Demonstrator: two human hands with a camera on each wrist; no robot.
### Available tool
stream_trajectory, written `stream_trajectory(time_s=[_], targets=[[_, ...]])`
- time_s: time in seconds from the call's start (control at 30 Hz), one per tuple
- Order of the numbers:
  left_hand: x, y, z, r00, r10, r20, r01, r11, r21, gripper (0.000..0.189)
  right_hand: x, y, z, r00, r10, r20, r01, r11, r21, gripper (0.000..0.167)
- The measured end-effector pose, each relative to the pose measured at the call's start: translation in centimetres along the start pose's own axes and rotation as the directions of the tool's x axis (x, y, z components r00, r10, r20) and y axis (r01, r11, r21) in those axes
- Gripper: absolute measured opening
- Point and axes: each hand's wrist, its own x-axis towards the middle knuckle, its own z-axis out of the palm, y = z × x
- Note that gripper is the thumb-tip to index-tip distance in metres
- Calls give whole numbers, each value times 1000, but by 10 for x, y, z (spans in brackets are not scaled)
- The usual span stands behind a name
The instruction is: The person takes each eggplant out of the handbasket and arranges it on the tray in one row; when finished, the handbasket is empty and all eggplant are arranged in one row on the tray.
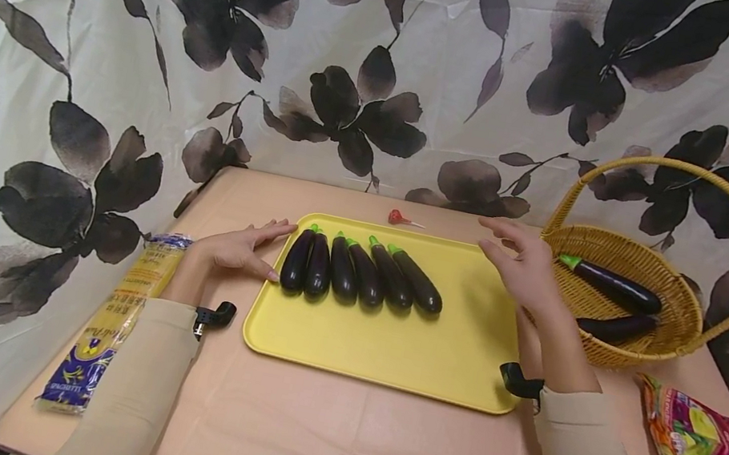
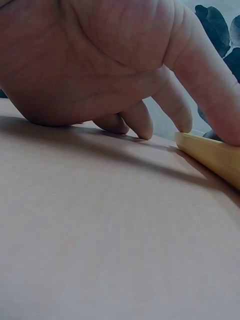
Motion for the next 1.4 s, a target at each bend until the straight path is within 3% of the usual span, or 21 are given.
stream_trajectory(time_s=[0.17,0.5,0.77,0.9,1.4], targets=[[-1,0,0,1000,-5,1,5,1000,-2,118,-3,7,-16,1000,-17,-7,16,999,-45,43],[-1,1,0,1000,-11,4,11,1000,-8,119,-10,33,-50,999,26,-31,-31,983,-179,44],[0,-1,0,1000,6,4,-6,1000,6,119,-13,64,-77,991,124,-42,-130,963,-235,50],[-1,0,1,1000,22,5,-23,1000,16,118,-13,78,-88,990,133,-43,-139,962,-236,48],[0,0,-1,1000,12,3,-12,1000,2,119,-9,112,-114,956,280,84,-228,895,-383,58]])
